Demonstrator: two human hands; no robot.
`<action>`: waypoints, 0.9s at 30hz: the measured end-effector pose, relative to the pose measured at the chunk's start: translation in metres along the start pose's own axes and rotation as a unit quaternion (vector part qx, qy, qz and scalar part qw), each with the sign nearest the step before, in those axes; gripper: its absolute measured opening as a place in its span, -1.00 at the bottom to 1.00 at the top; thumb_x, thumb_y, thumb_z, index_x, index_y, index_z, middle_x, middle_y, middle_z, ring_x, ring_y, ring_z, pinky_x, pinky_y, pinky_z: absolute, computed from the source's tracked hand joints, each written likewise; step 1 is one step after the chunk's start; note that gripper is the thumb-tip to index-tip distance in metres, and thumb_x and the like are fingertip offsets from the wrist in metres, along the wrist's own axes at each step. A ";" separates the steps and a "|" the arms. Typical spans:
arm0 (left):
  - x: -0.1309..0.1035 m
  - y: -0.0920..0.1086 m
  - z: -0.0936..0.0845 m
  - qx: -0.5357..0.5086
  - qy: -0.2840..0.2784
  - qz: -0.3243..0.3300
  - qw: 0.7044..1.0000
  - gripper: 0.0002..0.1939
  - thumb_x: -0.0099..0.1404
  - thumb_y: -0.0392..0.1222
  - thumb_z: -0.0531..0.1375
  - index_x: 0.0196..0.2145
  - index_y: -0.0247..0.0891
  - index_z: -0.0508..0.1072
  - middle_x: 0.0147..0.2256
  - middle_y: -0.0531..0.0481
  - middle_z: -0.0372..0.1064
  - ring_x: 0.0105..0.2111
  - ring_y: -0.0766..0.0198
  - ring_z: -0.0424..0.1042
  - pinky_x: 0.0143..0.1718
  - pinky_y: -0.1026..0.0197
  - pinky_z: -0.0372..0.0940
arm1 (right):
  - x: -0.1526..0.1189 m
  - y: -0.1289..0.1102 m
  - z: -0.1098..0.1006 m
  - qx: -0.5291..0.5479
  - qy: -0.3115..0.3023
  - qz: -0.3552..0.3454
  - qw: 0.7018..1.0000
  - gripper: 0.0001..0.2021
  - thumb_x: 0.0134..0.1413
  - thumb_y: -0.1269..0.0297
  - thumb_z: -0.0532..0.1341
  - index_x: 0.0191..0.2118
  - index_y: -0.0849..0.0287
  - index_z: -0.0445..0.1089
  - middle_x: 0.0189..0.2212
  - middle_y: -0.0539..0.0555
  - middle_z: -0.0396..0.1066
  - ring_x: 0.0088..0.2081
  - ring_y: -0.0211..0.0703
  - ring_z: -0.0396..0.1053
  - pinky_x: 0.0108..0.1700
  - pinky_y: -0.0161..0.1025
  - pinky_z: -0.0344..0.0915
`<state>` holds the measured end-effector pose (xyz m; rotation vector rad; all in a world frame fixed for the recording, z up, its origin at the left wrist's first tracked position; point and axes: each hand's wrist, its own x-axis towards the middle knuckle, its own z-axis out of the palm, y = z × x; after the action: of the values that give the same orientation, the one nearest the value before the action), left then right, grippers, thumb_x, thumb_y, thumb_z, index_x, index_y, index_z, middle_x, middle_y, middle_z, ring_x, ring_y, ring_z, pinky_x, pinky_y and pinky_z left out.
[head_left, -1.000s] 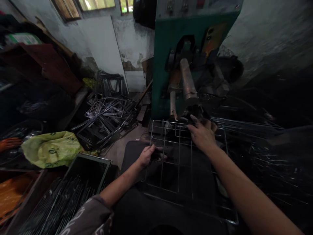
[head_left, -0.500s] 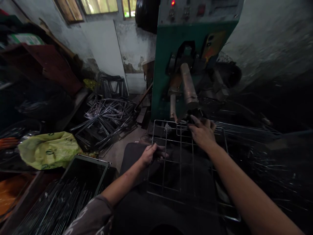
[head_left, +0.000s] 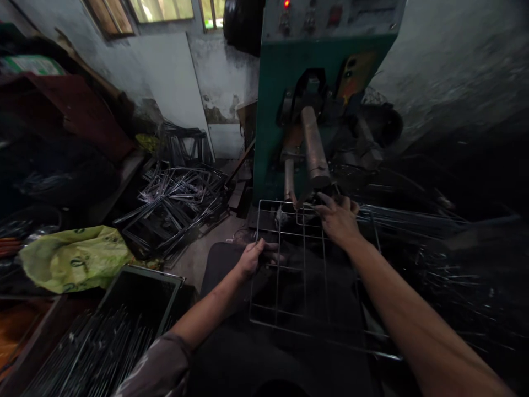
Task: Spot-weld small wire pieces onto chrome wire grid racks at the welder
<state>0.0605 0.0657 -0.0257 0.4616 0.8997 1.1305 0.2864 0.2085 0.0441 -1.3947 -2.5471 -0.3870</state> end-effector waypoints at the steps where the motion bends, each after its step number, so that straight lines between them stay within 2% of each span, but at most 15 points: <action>1: 0.000 0.000 0.000 -0.002 0.001 -0.002 1.000 -0.28 0.04 0.28 0.22 -0.17 -0.54 0.45 -0.41 -0.33 0.51 -0.59 0.27 0.40 -0.60 0.31 0.13 | 0.000 0.001 0.002 0.003 0.001 -0.002 1.000 -0.72 0.10 0.40 0.05 -0.18 0.05 0.47 0.18 -0.01 0.15 0.04 0.14 0.03 -0.05 0.04 0.03; 5: -0.002 0.002 0.002 -0.007 0.002 -0.004 1.000 -0.30 0.07 0.25 0.22 -0.16 -0.54 0.45 -0.41 -0.32 0.51 -0.60 0.28 0.39 -0.61 0.31 0.14 | 0.002 0.000 0.009 0.028 0.007 0.009 1.000 -0.72 0.15 0.35 0.03 -0.18 0.05 0.48 0.16 -0.02 0.18 0.04 0.12 0.02 -0.04 0.03 -0.01; 9: -0.001 0.003 0.003 0.002 0.017 0.001 1.000 -0.33 0.06 0.23 0.24 -0.20 -0.53 0.47 -0.44 -0.28 0.51 -0.61 0.28 0.39 -0.59 0.30 0.18 | -0.002 -0.002 0.002 0.064 0.008 0.042 0.997 -0.72 0.15 0.29 0.05 -0.18 0.01 0.50 0.19 -0.01 0.13 0.06 0.19 0.01 -0.04 0.07 0.00; 12: -0.003 0.003 0.001 0.007 0.013 0.006 1.000 -0.32 0.03 0.24 0.25 -0.20 -0.52 0.48 -0.46 -0.25 0.50 -0.59 0.26 0.41 -0.57 0.28 0.21 | -0.020 0.007 -0.009 0.077 0.052 0.110 0.990 -0.69 0.14 0.25 0.05 -0.07 0.00 0.46 0.22 0.06 0.07 0.06 0.24 0.04 -0.07 0.12 0.05; 15: -0.008 0.002 -0.008 0.009 0.018 0.004 1.000 -0.33 0.05 0.24 0.23 -0.19 -0.51 0.47 -0.46 -0.25 0.50 -0.60 0.27 0.41 -0.60 0.32 0.16 | -0.050 0.024 -0.011 0.088 0.122 0.232 0.961 -0.56 0.14 0.15 0.04 0.10 0.17 0.32 0.16 0.26 0.14 0.02 0.24 0.13 -0.08 0.12 0.11; 16: -0.011 0.002 -0.013 0.006 0.023 0.002 1.000 -0.34 0.07 0.24 0.23 -0.18 -0.51 0.46 -0.44 -0.25 0.50 -0.59 0.28 0.41 -0.62 0.33 0.14 | -0.059 0.029 -0.009 0.101 0.122 0.268 0.950 -0.50 0.14 0.10 0.04 0.13 0.25 0.28 0.10 0.33 0.20 -0.02 0.23 0.18 -0.09 0.10 0.15; 18: -0.016 0.001 -0.022 -0.002 0.041 0.001 0.999 -0.35 0.09 0.22 0.22 -0.16 -0.50 0.44 -0.41 -0.28 0.51 -0.58 0.29 0.41 -0.63 0.36 0.10 | -0.075 0.035 -0.001 0.155 0.069 0.310 0.935 -0.45 0.14 0.04 0.01 0.11 0.33 0.27 -0.09 0.35 0.36 -0.13 0.16 0.30 -0.15 0.01 0.22; 21: -0.022 0.001 -0.034 -0.005 0.067 0.006 0.998 -0.35 0.10 0.21 0.23 -0.13 -0.50 0.42 -0.37 -0.32 0.51 -0.55 0.28 0.43 -0.64 0.37 0.08 | -0.088 0.031 0.012 0.235 -0.012 0.304 0.923 -0.50 0.13 0.08 -0.06 0.03 0.29 0.36 -0.33 0.23 0.45 -0.29 0.03 0.40 -0.22 -0.11 0.29; 27: -0.024 0.004 -0.036 -0.002 0.073 -0.009 0.997 -0.38 0.13 0.19 0.21 -0.14 -0.50 0.43 -0.39 -0.31 0.51 -0.56 0.29 0.42 -0.64 0.36 0.10 | -0.086 0.022 0.026 0.231 0.011 0.309 0.922 -0.54 0.10 0.18 -0.04 0.01 0.26 0.39 -0.25 0.24 0.47 -0.24 0.05 0.44 -0.19 -0.10 0.32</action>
<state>0.0252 0.0412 -0.0344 0.3705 1.0273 1.1613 0.3489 0.1603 -0.0036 -1.8389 -1.8460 0.2889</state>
